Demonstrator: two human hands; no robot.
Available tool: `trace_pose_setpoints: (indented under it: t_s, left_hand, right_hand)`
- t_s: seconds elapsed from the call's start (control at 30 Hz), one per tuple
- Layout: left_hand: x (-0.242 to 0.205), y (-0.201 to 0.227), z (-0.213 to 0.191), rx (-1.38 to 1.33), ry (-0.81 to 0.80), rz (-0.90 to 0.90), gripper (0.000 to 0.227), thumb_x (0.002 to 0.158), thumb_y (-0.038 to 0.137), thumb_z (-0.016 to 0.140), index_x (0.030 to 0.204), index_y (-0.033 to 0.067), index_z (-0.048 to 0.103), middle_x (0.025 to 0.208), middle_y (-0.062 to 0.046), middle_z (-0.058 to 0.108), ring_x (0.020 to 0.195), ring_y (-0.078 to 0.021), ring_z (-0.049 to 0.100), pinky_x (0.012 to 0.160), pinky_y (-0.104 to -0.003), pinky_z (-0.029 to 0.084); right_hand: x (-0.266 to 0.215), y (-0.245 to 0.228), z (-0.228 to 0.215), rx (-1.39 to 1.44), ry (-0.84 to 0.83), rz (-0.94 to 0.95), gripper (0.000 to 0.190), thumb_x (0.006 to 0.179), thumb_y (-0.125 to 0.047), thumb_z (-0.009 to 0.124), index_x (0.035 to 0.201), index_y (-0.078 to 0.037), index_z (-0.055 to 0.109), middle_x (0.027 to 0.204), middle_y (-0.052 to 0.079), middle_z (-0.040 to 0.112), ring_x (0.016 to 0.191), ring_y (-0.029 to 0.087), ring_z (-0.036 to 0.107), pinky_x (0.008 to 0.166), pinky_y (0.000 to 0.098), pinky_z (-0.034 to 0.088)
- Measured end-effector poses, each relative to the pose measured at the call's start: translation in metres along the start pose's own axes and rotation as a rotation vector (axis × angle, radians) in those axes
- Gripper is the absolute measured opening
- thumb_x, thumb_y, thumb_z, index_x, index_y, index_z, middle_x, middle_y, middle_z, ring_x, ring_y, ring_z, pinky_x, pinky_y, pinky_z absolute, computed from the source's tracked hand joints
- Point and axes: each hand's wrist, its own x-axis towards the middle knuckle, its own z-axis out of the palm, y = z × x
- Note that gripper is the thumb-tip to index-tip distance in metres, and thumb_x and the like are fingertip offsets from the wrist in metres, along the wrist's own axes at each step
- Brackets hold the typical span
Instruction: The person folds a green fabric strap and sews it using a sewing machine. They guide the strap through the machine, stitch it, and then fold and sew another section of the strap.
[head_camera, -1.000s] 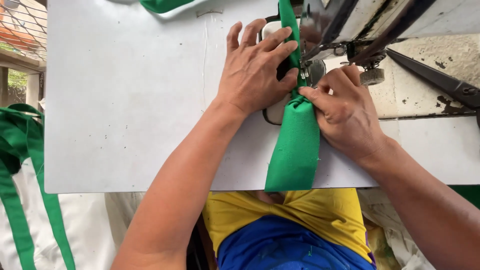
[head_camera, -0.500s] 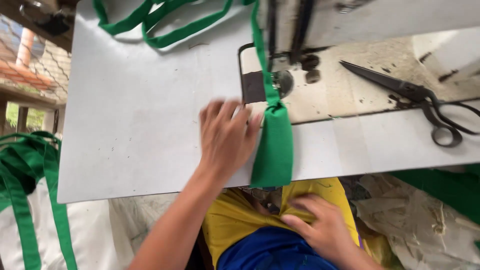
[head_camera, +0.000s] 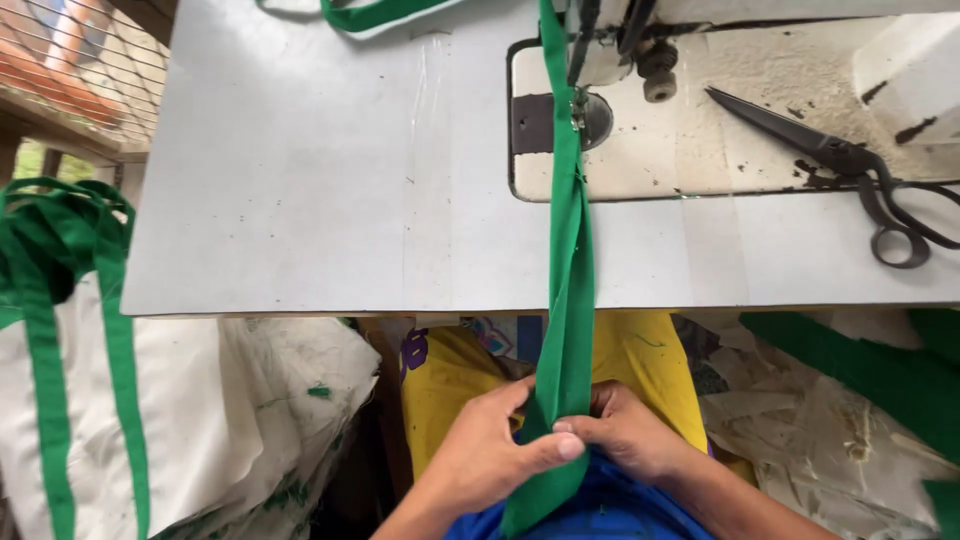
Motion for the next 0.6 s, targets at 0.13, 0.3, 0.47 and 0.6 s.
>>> trace_pose_setpoints:
  t_s: [0.13,0.3,0.47,0.6]
  left_hand:
    - [0.000,-0.001,0.026,-0.030,0.191,-0.154,0.021,0.079,0.035,0.077,0.095,0.0220,0.080,0.084,0.007,0.074,0.079,-0.0063,0.065,0.073,-0.025,0.053]
    - [-0.018,-0.044,0.050,-0.735,-0.109,-0.011,0.041,0.076,0.013,0.086,0.113,0.0021,0.074,0.097,-0.005,0.079,0.081,-0.0089,0.072,0.074,-0.025,0.063]
    - [-0.031,-0.065,0.073,-0.779,-0.191,-0.196,0.043,0.083,0.018,0.080,0.124,0.0040,0.071,0.105,-0.004,0.078,0.088,-0.0089,0.072,0.078,-0.023,0.061]
    - [-0.037,-0.066,0.073,-0.748,-0.142,-0.279,0.031,0.086,0.012,0.078,0.116,0.0030,0.076,0.099,-0.004,0.079,0.083,-0.0090,0.071,0.076,-0.024,0.061]
  right_hand:
    - [-0.030,-0.016,0.018,-0.028,0.028,-0.046,0.049,0.078,-0.038,0.079,0.096,0.008,0.082,0.088,0.012,0.082,0.075,0.016,0.072,0.063,0.0288,0.056]
    - [-0.063,0.014,-0.007,0.579,0.067,0.102,0.035,0.084,-0.022,0.061,0.111,0.001,0.066,0.097,0.021,0.075,0.079,0.031,0.071,0.063,0.0453,0.058]
    - [-0.082,0.018,0.020,0.554,0.339,0.269,0.035,0.091,-0.010,0.062,0.115,0.014,0.072,0.103,0.033,0.077,0.085,0.042,0.072,0.074,0.0526,0.059]
    - [-0.093,0.053,0.006,0.632,0.166,0.170,0.050,0.081,-0.020,0.073,0.122,0.008,0.069,0.107,0.027,0.078,0.088,0.038,0.075,0.078,0.0506,0.063]
